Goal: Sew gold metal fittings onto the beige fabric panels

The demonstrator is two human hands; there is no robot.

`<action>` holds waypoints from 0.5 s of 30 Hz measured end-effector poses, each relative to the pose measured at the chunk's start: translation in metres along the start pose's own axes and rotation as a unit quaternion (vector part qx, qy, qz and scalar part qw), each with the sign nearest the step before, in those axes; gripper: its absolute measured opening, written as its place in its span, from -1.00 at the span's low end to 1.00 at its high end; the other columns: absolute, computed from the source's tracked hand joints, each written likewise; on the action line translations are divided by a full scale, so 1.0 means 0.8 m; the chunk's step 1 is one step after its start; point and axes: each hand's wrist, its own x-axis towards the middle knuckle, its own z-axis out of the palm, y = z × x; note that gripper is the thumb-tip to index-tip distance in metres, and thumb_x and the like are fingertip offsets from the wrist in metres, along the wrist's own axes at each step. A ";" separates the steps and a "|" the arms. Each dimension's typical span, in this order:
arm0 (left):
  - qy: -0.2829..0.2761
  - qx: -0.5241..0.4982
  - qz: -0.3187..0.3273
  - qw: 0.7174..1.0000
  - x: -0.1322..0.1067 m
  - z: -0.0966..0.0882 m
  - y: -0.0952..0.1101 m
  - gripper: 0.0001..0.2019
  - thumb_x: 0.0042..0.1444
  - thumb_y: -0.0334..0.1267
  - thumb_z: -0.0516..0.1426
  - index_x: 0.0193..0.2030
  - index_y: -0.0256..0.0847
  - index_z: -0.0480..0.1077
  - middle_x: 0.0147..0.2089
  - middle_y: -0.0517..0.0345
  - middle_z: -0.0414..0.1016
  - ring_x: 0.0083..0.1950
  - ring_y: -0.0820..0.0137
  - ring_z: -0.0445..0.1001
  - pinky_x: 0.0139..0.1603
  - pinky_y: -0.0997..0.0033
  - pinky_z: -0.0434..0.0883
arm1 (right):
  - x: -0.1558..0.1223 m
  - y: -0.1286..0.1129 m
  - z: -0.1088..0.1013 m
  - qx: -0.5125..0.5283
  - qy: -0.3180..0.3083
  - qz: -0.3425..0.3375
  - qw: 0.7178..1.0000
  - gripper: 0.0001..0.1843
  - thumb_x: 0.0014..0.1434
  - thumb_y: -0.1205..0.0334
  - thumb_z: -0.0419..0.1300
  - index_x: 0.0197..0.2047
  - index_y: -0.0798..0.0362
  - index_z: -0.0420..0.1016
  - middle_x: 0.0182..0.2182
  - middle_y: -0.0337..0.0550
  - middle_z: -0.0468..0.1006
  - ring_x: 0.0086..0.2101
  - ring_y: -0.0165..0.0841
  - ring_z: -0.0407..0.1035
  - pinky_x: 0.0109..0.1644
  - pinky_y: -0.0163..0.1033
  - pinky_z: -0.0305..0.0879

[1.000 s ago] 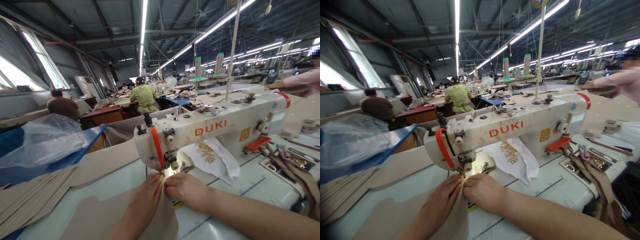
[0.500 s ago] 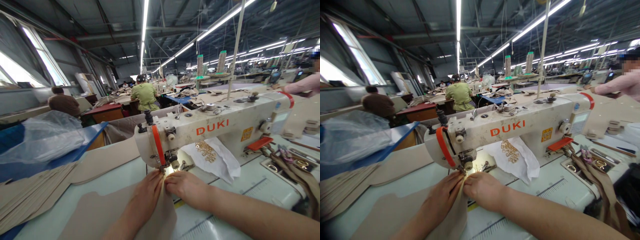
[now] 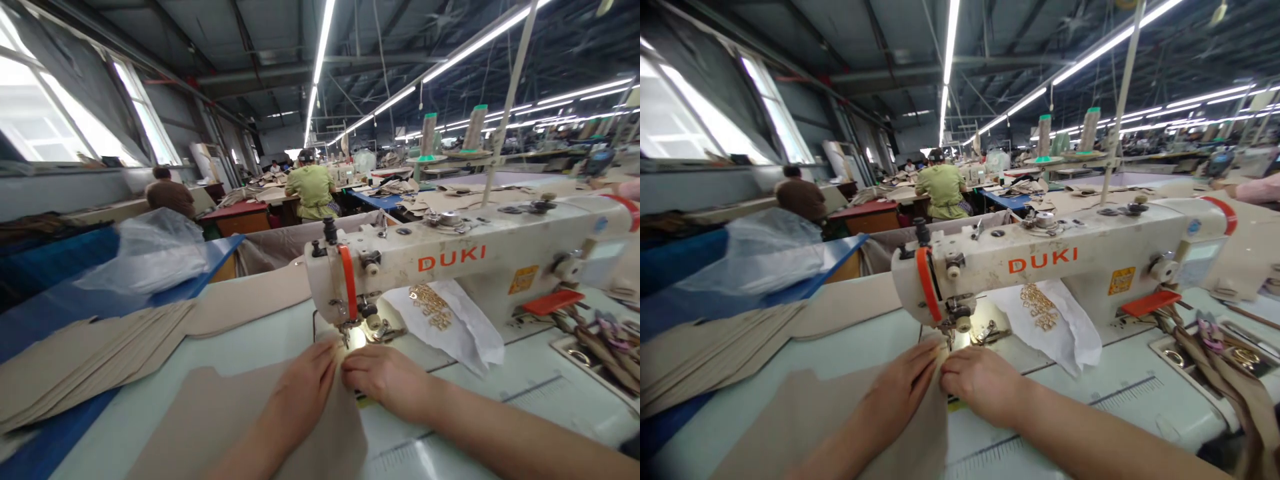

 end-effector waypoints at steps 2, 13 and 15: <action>0.001 -0.003 -0.003 1.000 -0.017 -0.008 0.006 -0.71 0.20 -0.39 -0.06 -0.04 -0.22 0.41 0.00 0.02 0.51 0.01 0.34 0.49 0.06 0.28 0.45 | -0.002 -0.009 0.004 0.002 0.008 -0.029 1.000 -0.82 0.29 0.28 0.03 -0.25 0.12 0.44 -0.25 -0.14 0.51 -0.17 -0.35 0.36 0.02 -0.26 0.25; 0.039 0.103 0.049 0.993 -0.112 -0.041 0.021 -0.35 0.18 0.00 0.03 0.34 -0.20 -0.02 0.29 -0.03 0.19 0.25 0.22 0.25 0.17 0.30 0.33 | -0.007 -0.019 0.003 -0.012 0.035 -0.084 0.996 -0.77 0.32 0.31 -0.02 -0.12 0.13 0.45 -0.15 -0.08 0.53 -0.09 -0.34 0.36 0.05 -0.25 0.27; 0.036 0.151 0.112 0.982 -0.157 -0.044 0.010 -0.42 0.23 -0.02 -0.04 0.35 -0.08 -0.05 0.20 0.10 0.35 0.19 0.31 0.32 0.14 0.44 0.32 | -0.008 -0.020 0.003 -0.006 0.052 -0.086 0.995 -0.75 0.32 0.31 -0.03 -0.13 0.14 0.46 -0.17 -0.07 0.54 -0.10 -0.34 0.37 0.04 -0.24 0.28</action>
